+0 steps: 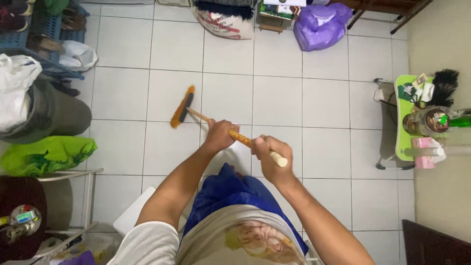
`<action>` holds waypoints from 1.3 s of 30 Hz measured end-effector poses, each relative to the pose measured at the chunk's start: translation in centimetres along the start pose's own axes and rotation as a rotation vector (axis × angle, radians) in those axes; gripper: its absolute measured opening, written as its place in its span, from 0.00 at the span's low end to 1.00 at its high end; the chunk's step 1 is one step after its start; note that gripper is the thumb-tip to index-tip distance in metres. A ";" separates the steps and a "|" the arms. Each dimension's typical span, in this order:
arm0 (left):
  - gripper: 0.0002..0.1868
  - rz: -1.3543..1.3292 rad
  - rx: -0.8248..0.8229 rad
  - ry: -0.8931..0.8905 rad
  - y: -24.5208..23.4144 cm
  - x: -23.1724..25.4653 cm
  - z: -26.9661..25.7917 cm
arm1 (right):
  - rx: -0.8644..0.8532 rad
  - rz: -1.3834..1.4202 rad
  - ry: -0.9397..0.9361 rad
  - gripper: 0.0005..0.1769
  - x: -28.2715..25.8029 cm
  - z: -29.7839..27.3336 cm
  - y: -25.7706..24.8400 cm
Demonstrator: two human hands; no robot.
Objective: The person sweeps a tiled floor using a broom, moving back and forth across the room to gather debris. The camera is head-mounted and shows the broom and floor throughout the clip.
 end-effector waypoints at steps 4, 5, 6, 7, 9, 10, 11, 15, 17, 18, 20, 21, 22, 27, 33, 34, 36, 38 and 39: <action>0.31 -0.049 -0.041 0.024 -4.0 2.8 0.5 | 0.022 0.093 -0.129 0.28 -1.3 1.8 -0.1; 0.30 -0.057 -0.043 0.025 -4.9 3.7 0.6 | 0.028 0.134 -0.183 0.29 -1.6 2.3 -0.2; 0.30 -0.057 -0.045 0.025 -5.2 3.3 0.6 | 0.028 0.133 -0.182 0.29 -0.9 2.4 0.0; 0.29 -0.032 -0.058 0.002 -5.8 2.8 0.8 | 0.055 0.208 -0.180 0.29 -0.1 2.8 0.4; 0.29 -0.010 -0.067 -0.020 -6.9 1.3 0.9 | 0.079 0.281 -0.182 0.30 1.9 3.5 1.7; 0.25 0.032 -0.061 -0.057 -7.4 0.2 0.9 | 0.087 0.270 -0.144 0.29 3.3 3.7 2.5; 0.21 0.073 -0.058 -0.093 -7.6 -0.7 0.8 | 0.097 0.257 -0.103 0.27 4.8 3.8 3.1; 0.27 0.068 -0.041 -0.185 -3.4 -7.5 3.1 | 0.057 0.325 -0.061 0.27 5.4 4.1 5.2; 0.10 0.007 0.251 0.283 -1.0 -7.7 4.3 | 0.066 0.190 -0.033 0.26 4.8 3.9 4.3; 0.10 0.007 0.250 0.287 0.8 -5.5 5.4 | 0.069 0.188 -0.034 0.26 3.7 4.4 2.3; 0.09 -0.110 0.340 0.447 4.7 -1.2 6.6 | -0.062 -0.290 -0.098 0.26 1.3 4.8 -1.7; 0.09 -0.113 0.338 0.446 5.5 2.3 6.6 | -0.064 -0.292 -0.096 0.26 -0.5 4.8 -3.0; 0.08 -0.262 0.285 0.459 6.3 5.9 6.6 | 0.020 -0.276 -0.102 0.26 -2.4 4.8 -4.5; 0.09 -0.535 0.161 0.415 6.1 16.7 5.7 | 0.059 -0.298 -0.157 0.30 -6.8 5.2 -6.2; 0.28 -0.651 0.017 0.359 -1.6 20.3 0.6 | 0.014 -0.301 -0.409 0.19 -9.2 4.2 -7.8; 0.26 -0.573 0.105 0.406 -2.7 20.0 -0.1 | 0.020 -0.116 -0.431 0.18 -9.6 4.4 -8.1; 0.25 -0.487 0.191 0.454 -1.9 16.7 0.0 | 0.030 0.074 -0.450 0.18 -9.6 5.1 -7.6; 0.04 -0.471 0.526 0.546 1.5 11.1 1.9 | 0.216 -0.134 -0.440 0.27 -8.6 6.5 -6.5; 0.04 -0.470 0.528 0.545 -1.1 8.7 2.0 | 0.215 -0.133 -0.442 0.27 -5.9 6.6 -5.2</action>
Point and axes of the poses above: each hand's wrist, its own z-axis towards the middle knuckle, its own y-axis out of the palm, x = y × z, the point moved 1 cm from there along z, towards the middle knuckle, and after that the axes turned 4 degrees about -y, right-handed, at the moved point
